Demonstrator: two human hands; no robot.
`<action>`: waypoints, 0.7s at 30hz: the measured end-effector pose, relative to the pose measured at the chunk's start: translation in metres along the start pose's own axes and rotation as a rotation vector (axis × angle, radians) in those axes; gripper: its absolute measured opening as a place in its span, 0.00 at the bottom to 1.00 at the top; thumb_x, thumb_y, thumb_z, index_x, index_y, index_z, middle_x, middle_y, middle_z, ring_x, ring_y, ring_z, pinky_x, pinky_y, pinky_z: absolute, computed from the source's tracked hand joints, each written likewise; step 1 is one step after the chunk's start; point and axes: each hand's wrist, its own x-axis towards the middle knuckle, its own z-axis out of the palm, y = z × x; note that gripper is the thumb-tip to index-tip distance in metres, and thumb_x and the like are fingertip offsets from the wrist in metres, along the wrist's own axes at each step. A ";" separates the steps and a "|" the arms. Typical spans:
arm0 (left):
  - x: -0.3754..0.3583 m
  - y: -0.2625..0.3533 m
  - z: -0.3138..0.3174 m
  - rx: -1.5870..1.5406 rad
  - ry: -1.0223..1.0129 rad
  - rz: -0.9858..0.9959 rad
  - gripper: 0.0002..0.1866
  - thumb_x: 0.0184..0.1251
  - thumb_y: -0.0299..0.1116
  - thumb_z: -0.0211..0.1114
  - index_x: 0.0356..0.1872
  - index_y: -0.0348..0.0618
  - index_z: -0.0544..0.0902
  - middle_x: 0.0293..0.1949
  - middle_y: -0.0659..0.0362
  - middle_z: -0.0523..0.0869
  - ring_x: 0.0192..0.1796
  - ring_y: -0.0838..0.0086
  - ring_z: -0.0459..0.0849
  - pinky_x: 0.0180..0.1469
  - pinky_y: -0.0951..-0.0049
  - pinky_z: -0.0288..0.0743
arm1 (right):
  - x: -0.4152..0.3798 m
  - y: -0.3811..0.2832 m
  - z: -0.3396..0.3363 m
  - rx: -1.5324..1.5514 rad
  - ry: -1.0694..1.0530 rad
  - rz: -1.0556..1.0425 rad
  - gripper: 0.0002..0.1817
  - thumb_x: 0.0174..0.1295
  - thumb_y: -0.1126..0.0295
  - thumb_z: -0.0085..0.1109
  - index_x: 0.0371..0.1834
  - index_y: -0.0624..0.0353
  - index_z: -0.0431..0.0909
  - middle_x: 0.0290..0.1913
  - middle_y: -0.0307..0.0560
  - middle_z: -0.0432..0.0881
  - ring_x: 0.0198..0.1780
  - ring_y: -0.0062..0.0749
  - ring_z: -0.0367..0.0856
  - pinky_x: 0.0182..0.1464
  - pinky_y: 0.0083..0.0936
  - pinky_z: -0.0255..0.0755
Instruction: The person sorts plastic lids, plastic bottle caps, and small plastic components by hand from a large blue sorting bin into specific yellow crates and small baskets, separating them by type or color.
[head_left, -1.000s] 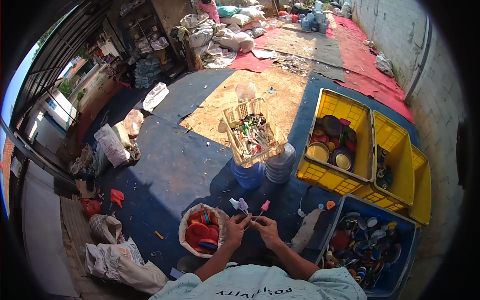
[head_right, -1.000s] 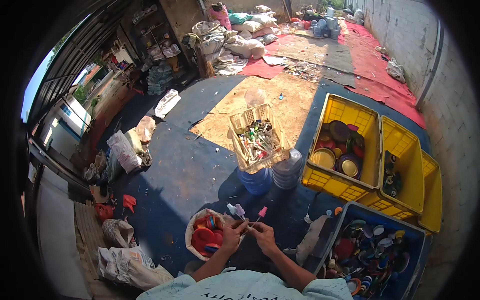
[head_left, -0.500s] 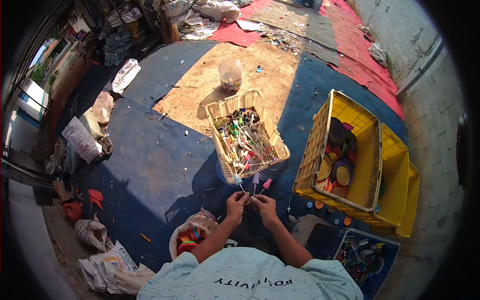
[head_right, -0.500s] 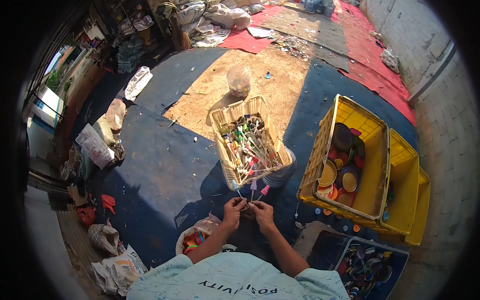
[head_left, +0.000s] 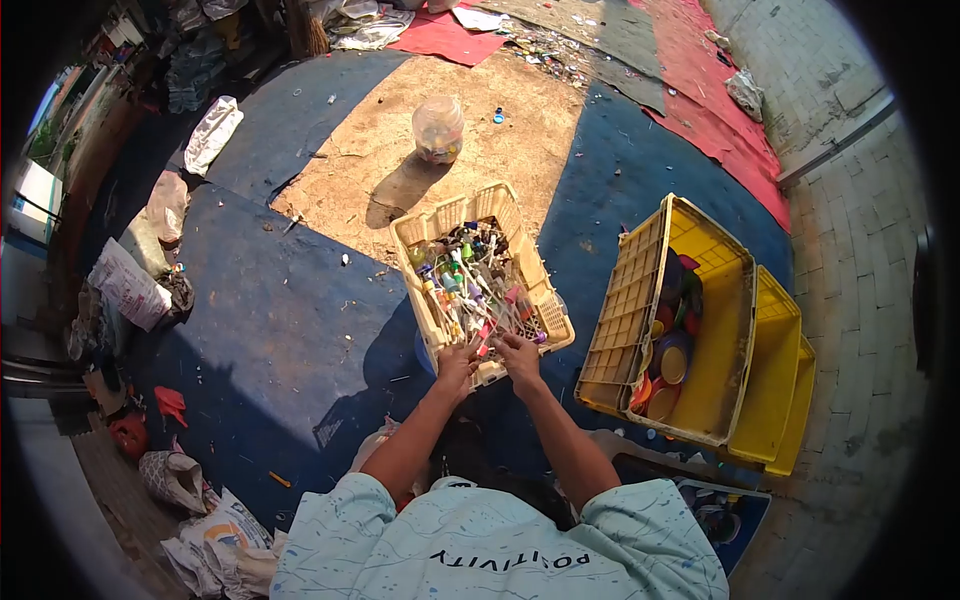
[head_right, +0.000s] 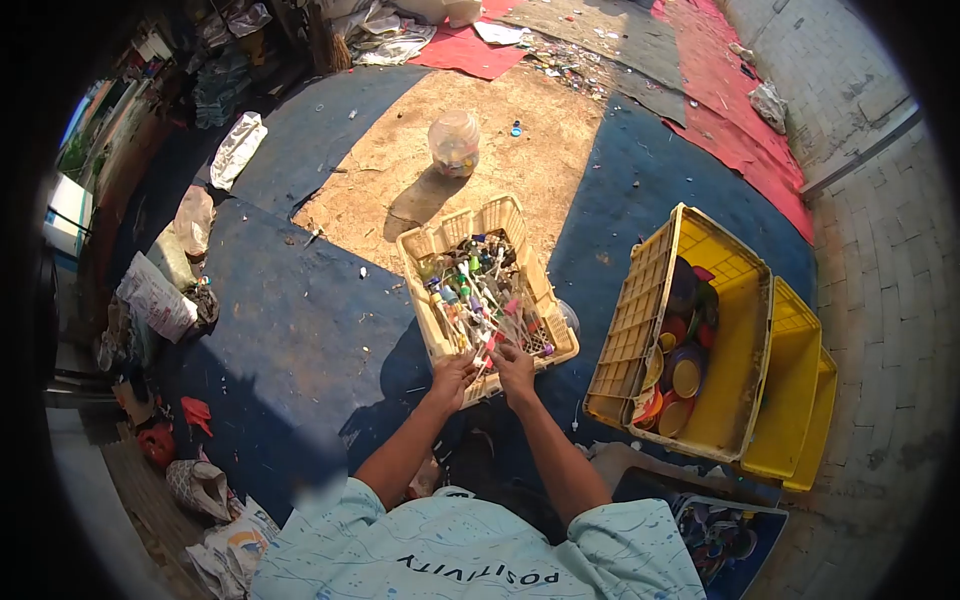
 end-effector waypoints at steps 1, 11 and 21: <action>0.001 -0.008 -0.003 -0.010 0.046 -0.123 0.05 0.66 0.30 0.63 0.35 0.43 0.77 0.31 0.62 0.81 0.32 0.77 0.81 0.37 0.76 0.77 | 0.002 0.005 -0.011 -0.270 0.014 0.160 0.17 0.59 0.67 0.65 0.47 0.67 0.81 0.28 0.34 0.76 0.29 0.18 0.69 0.31 0.22 0.64; -0.065 -0.082 -0.006 0.253 -0.078 -0.377 0.08 0.66 0.36 0.64 0.37 0.42 0.78 0.29 0.62 0.82 0.31 0.75 0.82 0.36 0.75 0.80 | -0.129 0.081 -0.116 -0.402 0.165 0.265 0.26 0.58 0.62 0.65 0.57 0.66 0.76 0.53 0.55 0.82 0.56 0.41 0.80 0.58 0.31 0.72; -0.146 -0.179 0.091 0.475 -0.619 -0.321 0.06 0.69 0.33 0.61 0.37 0.43 0.75 0.24 0.68 0.73 0.23 0.84 0.71 0.23 0.83 0.66 | -0.344 0.118 -0.196 -0.046 0.606 0.007 0.23 0.59 0.63 0.63 0.54 0.67 0.76 0.47 0.55 0.84 0.51 0.40 0.83 0.53 0.30 0.76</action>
